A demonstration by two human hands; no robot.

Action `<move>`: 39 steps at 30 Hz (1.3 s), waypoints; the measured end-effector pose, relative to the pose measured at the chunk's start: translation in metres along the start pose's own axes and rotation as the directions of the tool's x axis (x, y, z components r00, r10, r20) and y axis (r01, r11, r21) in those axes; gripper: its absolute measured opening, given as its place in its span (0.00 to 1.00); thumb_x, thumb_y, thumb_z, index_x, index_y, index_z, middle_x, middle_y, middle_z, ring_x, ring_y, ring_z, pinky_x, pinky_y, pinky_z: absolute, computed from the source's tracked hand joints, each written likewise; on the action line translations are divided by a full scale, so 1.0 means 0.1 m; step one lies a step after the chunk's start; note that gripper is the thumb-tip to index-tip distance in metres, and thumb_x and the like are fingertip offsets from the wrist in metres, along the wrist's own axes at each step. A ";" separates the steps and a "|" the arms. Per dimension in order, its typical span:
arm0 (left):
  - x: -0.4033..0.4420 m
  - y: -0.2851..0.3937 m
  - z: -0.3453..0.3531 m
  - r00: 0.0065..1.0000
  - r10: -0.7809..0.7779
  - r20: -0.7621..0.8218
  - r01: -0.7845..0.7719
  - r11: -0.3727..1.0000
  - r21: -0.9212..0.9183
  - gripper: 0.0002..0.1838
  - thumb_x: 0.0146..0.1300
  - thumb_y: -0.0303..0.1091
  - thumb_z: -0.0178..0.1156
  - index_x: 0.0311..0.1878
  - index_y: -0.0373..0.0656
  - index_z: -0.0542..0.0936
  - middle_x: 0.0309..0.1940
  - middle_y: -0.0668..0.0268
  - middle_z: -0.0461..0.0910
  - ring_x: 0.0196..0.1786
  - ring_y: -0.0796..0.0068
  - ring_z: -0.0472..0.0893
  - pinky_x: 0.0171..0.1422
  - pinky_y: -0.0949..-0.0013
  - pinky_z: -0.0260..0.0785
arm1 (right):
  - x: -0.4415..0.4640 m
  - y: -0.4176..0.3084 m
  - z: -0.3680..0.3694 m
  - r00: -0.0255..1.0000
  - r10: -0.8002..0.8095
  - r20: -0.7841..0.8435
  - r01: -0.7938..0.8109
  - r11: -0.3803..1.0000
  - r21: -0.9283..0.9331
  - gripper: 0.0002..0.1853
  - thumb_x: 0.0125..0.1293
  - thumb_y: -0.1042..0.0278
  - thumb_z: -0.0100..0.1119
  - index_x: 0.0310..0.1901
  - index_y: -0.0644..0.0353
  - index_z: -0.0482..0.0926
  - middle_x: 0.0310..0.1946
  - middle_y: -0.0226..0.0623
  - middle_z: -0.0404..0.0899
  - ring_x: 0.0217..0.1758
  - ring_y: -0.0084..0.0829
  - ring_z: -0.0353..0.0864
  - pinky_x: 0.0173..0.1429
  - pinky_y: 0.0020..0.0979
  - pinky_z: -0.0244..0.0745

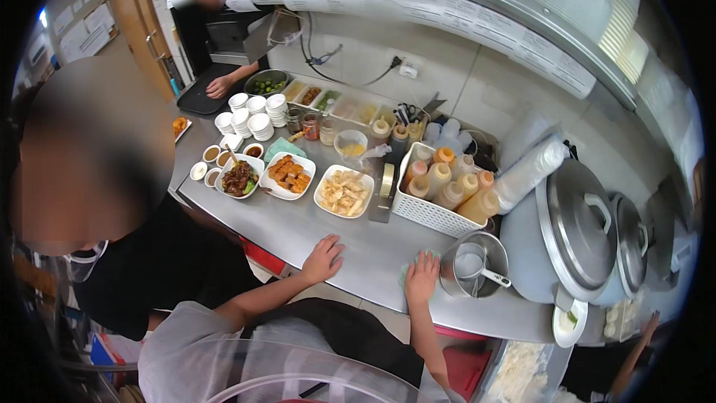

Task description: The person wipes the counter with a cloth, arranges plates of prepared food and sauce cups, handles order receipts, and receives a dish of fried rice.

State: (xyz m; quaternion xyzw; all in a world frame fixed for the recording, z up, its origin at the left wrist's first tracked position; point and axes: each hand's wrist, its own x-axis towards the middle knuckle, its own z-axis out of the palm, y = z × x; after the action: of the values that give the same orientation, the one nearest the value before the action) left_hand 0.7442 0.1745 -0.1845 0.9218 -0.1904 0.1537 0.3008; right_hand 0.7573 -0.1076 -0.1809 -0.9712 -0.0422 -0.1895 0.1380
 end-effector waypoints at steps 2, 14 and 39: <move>0.00 0.00 0.02 1.000 -0.016 0.009 0.016 1.000 -0.007 0.18 0.51 0.33 0.56 0.46 0.38 0.70 0.52 0.49 0.64 0.58 0.50 0.62 0.60 0.57 0.56 | 0.00 0.04 0.06 1.000 -0.003 0.014 0.004 1.000 -0.012 0.23 0.57 0.64 0.49 0.55 0.63 0.65 0.55 0.46 0.63 0.61 0.49 0.57 0.63 0.45 0.52; -0.01 0.07 -0.12 0.998 0.050 0.029 -0.049 0.998 -0.030 0.25 0.52 0.37 0.57 0.54 0.39 0.67 0.58 0.47 0.58 0.63 0.49 0.56 0.63 0.52 0.51 | -0.01 0.05 0.10 0.999 -0.025 -0.021 0.025 1.000 -0.003 0.23 0.58 0.63 0.48 0.54 0.62 0.66 0.54 0.48 0.64 0.60 0.50 0.58 0.63 0.44 0.53; -0.18 -0.01 -0.16 0.986 -0.167 0.031 0.146 0.929 0.341 0.32 0.53 0.57 0.51 0.59 0.50 0.65 0.63 0.55 0.55 0.64 0.42 0.51 0.62 0.38 0.41 | 0.00 0.00 0.06 0.999 0.019 0.032 -0.020 0.999 0.044 0.23 0.57 0.63 0.49 0.54 0.62 0.66 0.55 0.47 0.63 0.61 0.51 0.56 0.63 0.45 0.52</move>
State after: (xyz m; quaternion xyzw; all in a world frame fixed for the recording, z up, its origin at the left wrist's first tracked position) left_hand 0.7262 0.1899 -0.1796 0.9760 -0.0960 0.1322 0.1440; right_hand 0.7594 -0.1062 -0.1869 -0.9711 -0.0390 -0.1719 0.1607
